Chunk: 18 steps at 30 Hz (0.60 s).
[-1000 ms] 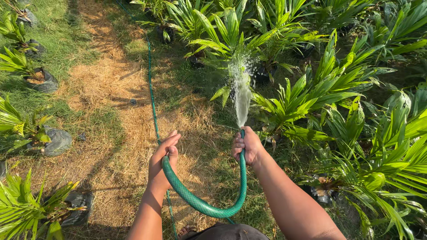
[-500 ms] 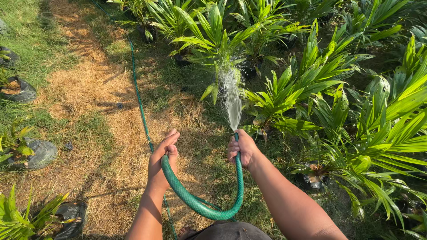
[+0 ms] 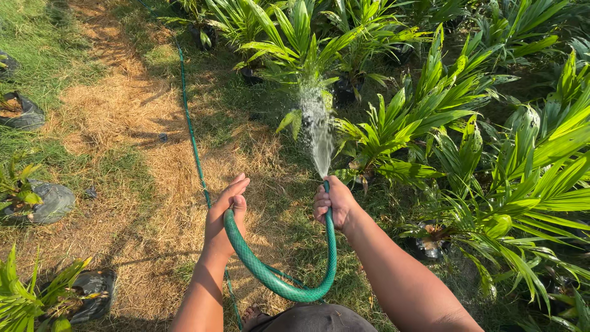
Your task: The person waters rows of small palm plants in a garden using a green hose, moving the stream of water from one plant to the next.
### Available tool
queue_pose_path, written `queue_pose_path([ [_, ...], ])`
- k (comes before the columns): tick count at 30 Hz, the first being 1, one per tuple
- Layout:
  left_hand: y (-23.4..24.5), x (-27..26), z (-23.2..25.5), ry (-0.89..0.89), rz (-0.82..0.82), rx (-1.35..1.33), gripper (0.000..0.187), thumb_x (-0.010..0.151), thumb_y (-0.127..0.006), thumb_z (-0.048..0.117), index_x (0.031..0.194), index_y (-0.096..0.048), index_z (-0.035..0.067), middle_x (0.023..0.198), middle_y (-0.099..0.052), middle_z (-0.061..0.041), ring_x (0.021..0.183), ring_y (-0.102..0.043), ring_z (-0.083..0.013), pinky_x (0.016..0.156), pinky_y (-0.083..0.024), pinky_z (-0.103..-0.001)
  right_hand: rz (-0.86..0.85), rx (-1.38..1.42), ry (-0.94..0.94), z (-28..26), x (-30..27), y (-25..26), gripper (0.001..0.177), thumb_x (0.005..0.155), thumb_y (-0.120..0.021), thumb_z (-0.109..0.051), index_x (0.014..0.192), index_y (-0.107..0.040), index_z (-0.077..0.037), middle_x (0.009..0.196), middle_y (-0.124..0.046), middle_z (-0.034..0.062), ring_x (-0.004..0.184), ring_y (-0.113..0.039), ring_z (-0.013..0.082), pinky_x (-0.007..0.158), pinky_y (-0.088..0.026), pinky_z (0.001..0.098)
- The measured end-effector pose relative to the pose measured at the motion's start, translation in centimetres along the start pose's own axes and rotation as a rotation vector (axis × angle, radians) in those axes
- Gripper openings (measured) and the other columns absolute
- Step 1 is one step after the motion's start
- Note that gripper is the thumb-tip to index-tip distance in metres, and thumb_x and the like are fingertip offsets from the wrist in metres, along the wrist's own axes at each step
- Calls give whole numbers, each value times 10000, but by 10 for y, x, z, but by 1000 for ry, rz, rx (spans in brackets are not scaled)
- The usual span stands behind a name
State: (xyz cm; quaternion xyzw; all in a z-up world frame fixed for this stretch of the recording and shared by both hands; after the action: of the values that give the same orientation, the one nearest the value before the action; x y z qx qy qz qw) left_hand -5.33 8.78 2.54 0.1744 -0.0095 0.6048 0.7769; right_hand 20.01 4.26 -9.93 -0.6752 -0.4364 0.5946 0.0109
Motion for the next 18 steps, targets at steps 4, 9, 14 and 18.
queue_pose_path([
  [4, 0, 0, -2, -11, 17, -21, 359, 1063, -500, 264, 1333, -642, 76, 1516, -571, -122, 1425, -529, -273, 1152, -442, -392, 16, -2, -6, -1, 1, 1, 405, 1011, -452, -443, 699, -416, -187, 522, -315, -109, 395, -271, 42, 358, -267, 234],
  [9, -2, 1, -3, 13, 15, -33, 358, 1060, -502, 263, 1332, -642, 78, 1520, -565, -119, 1426, -526, -273, 1152, -443, -390, 9, -3, -7, -2, 4, 2, 404, 1008, -444, -444, 703, -410, -182, 525, -310, -102, 400, -267, 49, 363, -272, 241],
  [14, -4, 4, -1, 54, -4, -38, 388, 1054, -491, 299, 1341, -632, 81, 1534, -548, -120, 1432, -515, -274, 1150, -440, -392, 9, -9, 10, -4, 1, 0, 401, 1009, -445, -443, 704, -415, -184, 524, -312, -108, 391, -262, 43, 358, -268, 235],
  [18, -6, 7, 2, 54, -19, -39, 408, 1064, -468, 318, 1354, -625, 79, 1538, -543, -126, 1447, -496, -281, 1163, -429, -400, 34, -5, 8, -4, -3, -1, 399, 1009, -449, -444, 704, -412, -188, 524, -315, -111, 388, -262, 37, 356, -270, 229],
])
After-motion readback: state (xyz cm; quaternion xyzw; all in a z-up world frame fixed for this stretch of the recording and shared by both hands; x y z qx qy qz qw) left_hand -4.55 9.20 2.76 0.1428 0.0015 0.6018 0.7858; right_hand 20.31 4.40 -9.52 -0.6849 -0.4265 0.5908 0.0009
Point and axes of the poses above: each hand's wrist, its own x-axis towards the middle knuckle, its own y-axis out of the back of the hand, z = x × y, the point moved 8 cm from there along x, towards the middle knuckle
